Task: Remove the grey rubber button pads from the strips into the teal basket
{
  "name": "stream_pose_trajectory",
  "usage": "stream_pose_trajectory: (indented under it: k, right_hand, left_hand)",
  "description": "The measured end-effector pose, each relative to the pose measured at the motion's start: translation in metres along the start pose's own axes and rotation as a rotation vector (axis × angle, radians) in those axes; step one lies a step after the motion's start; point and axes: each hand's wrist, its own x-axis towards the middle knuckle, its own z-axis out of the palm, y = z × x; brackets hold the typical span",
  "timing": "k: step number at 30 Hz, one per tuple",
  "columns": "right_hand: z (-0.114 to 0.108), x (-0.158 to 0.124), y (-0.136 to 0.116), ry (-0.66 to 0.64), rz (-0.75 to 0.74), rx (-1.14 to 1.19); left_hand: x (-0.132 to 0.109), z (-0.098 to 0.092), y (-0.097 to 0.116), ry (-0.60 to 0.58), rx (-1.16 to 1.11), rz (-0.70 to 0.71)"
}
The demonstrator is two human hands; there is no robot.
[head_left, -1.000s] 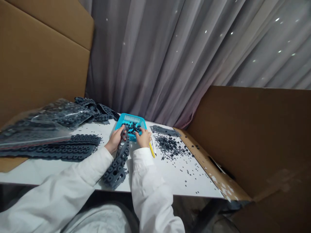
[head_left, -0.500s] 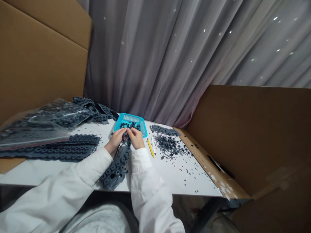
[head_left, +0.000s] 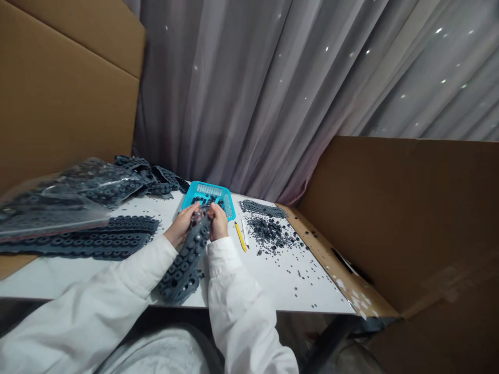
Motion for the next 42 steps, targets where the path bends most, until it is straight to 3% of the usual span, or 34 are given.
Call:
stream_pose_trajectory:
  k: [5, 9, 16, 21, 26, 32, 42]
  right_hand:
    - [-0.018, 0.007, -0.009, 0.179, -0.048, -0.047]
    - [-0.03, 0.01, -0.007, 0.281, -0.053, -0.242]
    - [-0.043, 0.006, 0.005, 0.351, 0.012, -0.563]
    - [-0.038, 0.004, -0.006, 0.269, -0.12, -0.574]
    - [-0.03, -0.001, -0.016, 0.034, -0.199, -0.527]
    - [-0.025, -0.005, -0.016, -0.201, -0.173, -0.511]
    - [-0.024, -0.004, -0.019, -0.18, -0.135, -0.429]
  left_hand:
    - [0.0, -0.001, 0.008, 0.097, -0.042, 0.048]
    - [-0.006, 0.007, 0.006, 0.138, -0.036, 0.085]
    - [-0.011, 0.014, 0.007, 0.146, 0.002, 0.059]
    - [-0.01, 0.011, 0.006, 0.153, 0.044, 0.052]
    - [-0.007, 0.007, 0.003, 0.175, 0.072, 0.095]
    - [-0.004, 0.005, 0.002, 0.145, 0.088, 0.131]
    - [-0.009, 0.009, -0.003, -0.055, 0.25, 0.094]
